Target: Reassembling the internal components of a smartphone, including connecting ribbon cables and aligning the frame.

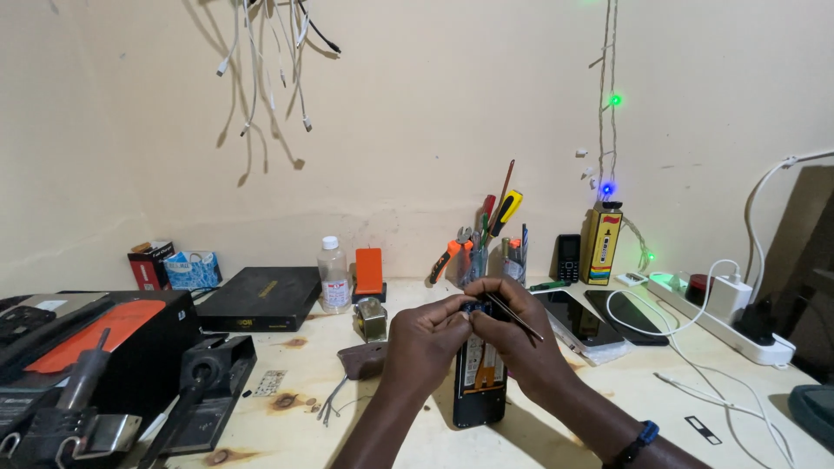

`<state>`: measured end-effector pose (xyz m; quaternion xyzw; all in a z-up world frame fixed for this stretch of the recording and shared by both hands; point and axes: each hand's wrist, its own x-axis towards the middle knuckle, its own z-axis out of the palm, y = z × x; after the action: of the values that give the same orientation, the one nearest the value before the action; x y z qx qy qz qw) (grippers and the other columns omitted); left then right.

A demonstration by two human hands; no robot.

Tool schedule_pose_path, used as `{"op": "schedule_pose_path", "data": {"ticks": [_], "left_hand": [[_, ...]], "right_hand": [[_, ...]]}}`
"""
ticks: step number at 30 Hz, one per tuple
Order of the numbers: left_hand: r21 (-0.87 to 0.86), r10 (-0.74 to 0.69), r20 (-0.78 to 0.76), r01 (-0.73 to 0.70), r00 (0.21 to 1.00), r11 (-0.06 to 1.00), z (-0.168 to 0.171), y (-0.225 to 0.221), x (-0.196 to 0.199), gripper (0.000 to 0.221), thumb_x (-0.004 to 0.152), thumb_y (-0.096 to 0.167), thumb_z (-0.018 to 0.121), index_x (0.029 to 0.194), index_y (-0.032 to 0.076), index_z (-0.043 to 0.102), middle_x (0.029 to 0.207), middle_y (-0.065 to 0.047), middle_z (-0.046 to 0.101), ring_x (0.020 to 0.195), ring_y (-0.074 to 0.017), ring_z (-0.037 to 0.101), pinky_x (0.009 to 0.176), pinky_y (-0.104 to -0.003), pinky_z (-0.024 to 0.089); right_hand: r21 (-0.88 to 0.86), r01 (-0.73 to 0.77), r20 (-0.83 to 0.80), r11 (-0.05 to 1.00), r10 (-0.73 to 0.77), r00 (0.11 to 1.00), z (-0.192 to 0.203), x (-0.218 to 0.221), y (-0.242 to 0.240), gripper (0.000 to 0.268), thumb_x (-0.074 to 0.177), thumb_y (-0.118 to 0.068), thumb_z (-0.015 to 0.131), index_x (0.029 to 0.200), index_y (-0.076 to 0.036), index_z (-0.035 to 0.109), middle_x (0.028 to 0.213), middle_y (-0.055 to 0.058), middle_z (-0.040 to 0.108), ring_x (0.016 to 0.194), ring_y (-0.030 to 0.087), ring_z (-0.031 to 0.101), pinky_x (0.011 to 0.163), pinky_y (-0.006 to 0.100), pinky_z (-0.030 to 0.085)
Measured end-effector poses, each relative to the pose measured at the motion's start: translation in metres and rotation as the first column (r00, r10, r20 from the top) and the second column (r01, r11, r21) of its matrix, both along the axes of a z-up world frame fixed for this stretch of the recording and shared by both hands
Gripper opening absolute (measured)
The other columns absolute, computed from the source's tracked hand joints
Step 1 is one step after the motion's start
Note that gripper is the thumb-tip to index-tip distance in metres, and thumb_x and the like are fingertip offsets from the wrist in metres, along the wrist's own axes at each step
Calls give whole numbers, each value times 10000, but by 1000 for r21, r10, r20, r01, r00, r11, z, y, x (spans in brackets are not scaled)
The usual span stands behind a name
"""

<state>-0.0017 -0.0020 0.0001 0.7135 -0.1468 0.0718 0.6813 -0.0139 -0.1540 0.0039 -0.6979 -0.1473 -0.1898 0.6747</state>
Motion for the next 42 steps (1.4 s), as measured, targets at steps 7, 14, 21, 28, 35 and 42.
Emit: {"op": "schedule_pose_path", "data": {"ticks": [7, 14, 21, 28, 35, 42], "left_hand": [[23, -50, -31, 51, 998, 998, 6, 6, -5, 446, 919, 167, 640, 1318, 158, 839, 1090, -93, 893, 901, -219, 819, 712, -332, 682], [1, -33, 35, 33, 999, 999, 5, 7, -3, 413, 908, 150, 689, 1283, 131, 862, 993, -47, 880, 821, -122, 722, 665, -302, 604], [-20, 20, 6, -20, 1000, 1000, 1, 3, 1, 404, 877, 120, 729, 1243, 115, 899, 794, 14, 808, 722, -64, 642, 650, -282, 565], [-213, -20, -150, -12, 988, 977, 24, 8, -13, 314, 861, 106, 715, 1094, 29, 912, 896, -82, 824, 824, -197, 740, 731, -375, 654], [-325, -11, -232, -67, 973, 943, 9, 14, 4, 393, 926, 59, 648, 1260, -19, 840, 977, -182, 830, 838, -262, 779, 658, -332, 621], [-370, -29, -291, -84, 956, 925, 4, 14, 13, 426, 945, 40, 607, 1328, -38, 776, 1079, -206, 837, 885, -264, 773, 728, -398, 631]], "right_hand": [[15, 2, -18, 1000, -2, 1000, 4, -5, -1, 277, 803, -75, 673, 1072, -50, 737, 958, 116, 722, 864, 237, 671, 738, 408, 568], [104, -89, -89, 991, 99, 991, 2, 2, -5, 279, 862, 37, 699, 1133, -7, 750, 1019, 165, 728, 859, 267, 648, 709, 397, 544], [70, -82, -120, 994, 90, 989, 8, -2, -6, 305, 849, -33, 726, 1150, -21, 771, 1042, 162, 774, 917, 303, 713, 749, 413, 575], [154, 8, -241, 988, 30, 970, 7, 8, -6, 407, 872, 36, 580, 1243, -37, 731, 1208, 175, 764, 1084, 314, 696, 837, 458, 572], [289, 16, -219, 957, 50, 974, -10, 16, -5, 361, 929, -51, 649, 1287, -2, 672, 1211, 235, 743, 1058, 371, 713, 850, 469, 581], [169, 43, -333, 985, 16, 943, -16, 13, -2, 202, 1036, -164, 586, 1188, -63, 674, 1022, 154, 786, 859, 285, 706, 709, 396, 510]]}}
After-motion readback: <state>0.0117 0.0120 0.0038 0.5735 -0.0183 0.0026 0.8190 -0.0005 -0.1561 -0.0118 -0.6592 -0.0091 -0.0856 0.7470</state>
